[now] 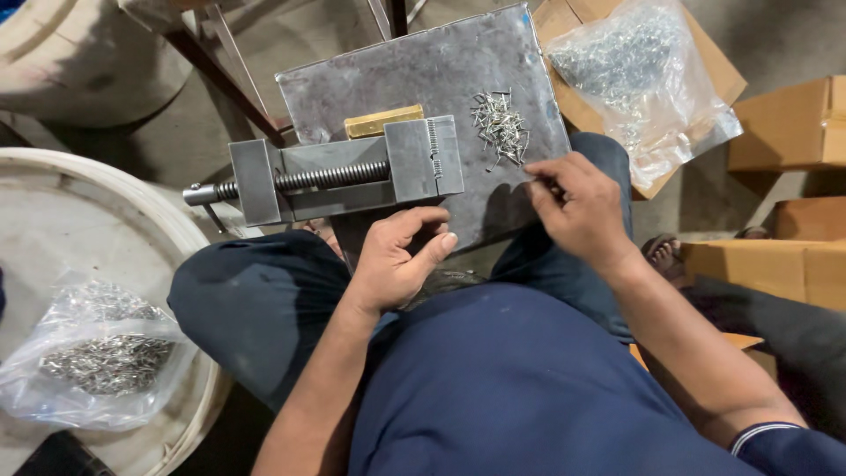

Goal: The person sits cross-legged and uses a bench vise to bend small metal pins. They pick up pins from a pile, insert them into the vise jaws, and tighten the screw to bend the metal before removing them.

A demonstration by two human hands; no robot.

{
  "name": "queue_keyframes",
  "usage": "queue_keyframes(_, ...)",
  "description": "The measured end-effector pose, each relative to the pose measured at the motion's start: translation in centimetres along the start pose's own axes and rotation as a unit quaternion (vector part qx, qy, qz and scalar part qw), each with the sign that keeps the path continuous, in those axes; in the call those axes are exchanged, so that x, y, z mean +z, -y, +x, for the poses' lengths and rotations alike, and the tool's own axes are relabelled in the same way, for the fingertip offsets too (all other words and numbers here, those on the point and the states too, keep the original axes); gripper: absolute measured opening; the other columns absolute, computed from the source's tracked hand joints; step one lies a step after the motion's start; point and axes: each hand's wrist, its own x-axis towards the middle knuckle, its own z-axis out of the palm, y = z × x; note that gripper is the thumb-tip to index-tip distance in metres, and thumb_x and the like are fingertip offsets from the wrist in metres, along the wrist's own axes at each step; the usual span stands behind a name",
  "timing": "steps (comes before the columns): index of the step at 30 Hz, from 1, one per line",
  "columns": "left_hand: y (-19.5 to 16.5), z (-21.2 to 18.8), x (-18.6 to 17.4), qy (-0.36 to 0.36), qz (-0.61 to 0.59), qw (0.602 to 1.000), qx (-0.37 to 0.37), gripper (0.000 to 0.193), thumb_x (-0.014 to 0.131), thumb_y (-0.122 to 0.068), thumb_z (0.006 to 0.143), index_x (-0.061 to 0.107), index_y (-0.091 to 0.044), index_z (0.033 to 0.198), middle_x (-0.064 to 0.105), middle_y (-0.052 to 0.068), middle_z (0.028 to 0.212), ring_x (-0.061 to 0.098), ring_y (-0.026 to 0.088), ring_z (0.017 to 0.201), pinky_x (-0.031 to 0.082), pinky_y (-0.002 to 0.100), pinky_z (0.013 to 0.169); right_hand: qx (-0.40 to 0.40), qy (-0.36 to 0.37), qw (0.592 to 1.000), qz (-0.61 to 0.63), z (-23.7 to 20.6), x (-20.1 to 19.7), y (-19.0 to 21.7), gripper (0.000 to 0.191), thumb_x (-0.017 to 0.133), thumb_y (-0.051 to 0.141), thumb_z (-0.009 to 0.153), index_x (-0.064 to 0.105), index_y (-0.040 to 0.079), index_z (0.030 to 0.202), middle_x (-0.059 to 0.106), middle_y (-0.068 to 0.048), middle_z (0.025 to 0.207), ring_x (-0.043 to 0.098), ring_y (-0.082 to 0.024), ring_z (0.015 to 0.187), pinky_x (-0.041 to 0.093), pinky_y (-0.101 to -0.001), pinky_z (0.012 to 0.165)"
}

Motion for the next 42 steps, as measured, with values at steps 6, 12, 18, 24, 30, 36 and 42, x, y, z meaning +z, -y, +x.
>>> queue_keyframes(6, -0.7, 0.1, 0.4, -0.004, 0.041, 0.999, -0.01, 0.028, 0.077, -0.017, 0.094, 0.069, 0.001, 0.114, 0.071, 0.008, 0.094, 0.067, 0.013, 0.084, 0.056, 0.027, 0.078, -0.059, 0.004, 0.997, -0.054, 1.2, 1.3, 1.6, 0.014, 0.076, 0.014, 0.092, 0.076, 0.01, 0.105, 0.067, -0.008, 0.092, 0.068, -0.029, 0.078, 0.053, -0.0386, 0.068)
queue_keyframes(12, -1.4, 0.7, 1.0, -0.004, 0.122, 0.992, 0.028, 0.031, 0.076, -0.017, 0.093, 0.069, -0.004, 0.121, 0.075, 0.008, 0.101, 0.07, 0.018, 0.087, 0.057, 0.03, 0.08, -0.081, 0.012, 0.993, -0.089, 2.3, 1.9, 1.9, 0.01, 0.078, 0.019, 0.09, 0.073, 0.01, 0.093, 0.064, -0.008, 0.089, 0.067, -0.032, 0.076, 0.053, -0.042, 0.065)
queue_keyframes(18, -2.1, 1.2, 1.4, -0.002, 0.132, 0.991, -0.031, 0.037, 0.076, -0.018, 0.091, 0.069, -0.01, 0.127, 0.074, 0.009, 0.103, 0.067, 0.015, 0.078, 0.057, 0.029, 0.075, -0.096, 0.012, 0.991, -0.092, 2.2, 2.1, 1.3, 0.012, 0.078, 0.019, 0.089, 0.071, 0.009, 0.087, 0.064, -0.006, 0.086, 0.067, -0.029, 0.075, 0.052, -0.0407, 0.063)
queue_keyframes(24, -2.2, 1.6, 2.2, -0.027, 0.122, 0.99, -0.06, 0.035, 0.075, -0.019, 0.093, 0.071, -0.012, 0.127, 0.069, 0.006, 0.094, 0.061, 0.01, 0.064, 0.052, 0.024, 0.065, -0.106, 0.005, 0.993, -0.051, 1.9, 1.8, 0.5, 0.01, 0.079, 0.019, 0.086, 0.072, 0.012, 0.085, 0.063, -0.003, 0.081, 0.067, -0.025, 0.075, 0.05, -0.0385, 0.061)
queue_keyframes(30, -2.2, 2.9, 2.6, -0.048, 0.212, 0.975, -0.052, 0.035, 0.078, -0.021, 0.089, 0.074, -0.013, 0.123, 0.062, 0.004, 0.071, 0.05, 0.012, 0.052, 0.045, 0.028, 0.055, -0.1, 0.005, 0.994, -0.037, 1.6, 2.0, -0.2, 0.008, 0.078, 0.018, 0.085, 0.073, 0.012, 0.086, 0.065, -0.003, 0.081, 0.067, -0.023, 0.075, 0.051, -0.0372, 0.061)
queue_keyframes(36, -2.5, 3.2, 2.9, -0.049, 0.208, 0.976, 0.037, 0.033, 0.076, -0.025, 0.092, 0.07, -0.01, 0.12, 0.073, 0.006, 0.092, 0.061, 0.018, 0.068, 0.051, 0.029, 0.066, 0.16, 0.17, 0.87, 0.435, 0.7, 2.0, -2.2, 0.012, 0.073, 0.018, 0.095, 0.07, 0.007, 0.098, 0.063, 0.002, 0.082, 0.054, -0.005, 0.068, 0.043, -0.0237, 0.06)
queue_keyframes(42, -0.8, 3.1, 3.6, -0.025, 0.123, 0.991, 0.048, 0.018, 0.068, -0.022, 0.102, 0.069, -0.006, 0.11, 0.069, 0.011, 0.09, 0.066, 0.025, 0.078, 0.053, 0.03, 0.07, 0.241, 0.233, 0.758, 0.56, 0.7, 4.2, -2.4, 0.014, 0.069, 0.017, 0.099, 0.068, 0.004, 0.105, 0.067, 0.001, 0.086, 0.053, -0.004, 0.069, 0.041, -0.021, 0.062)
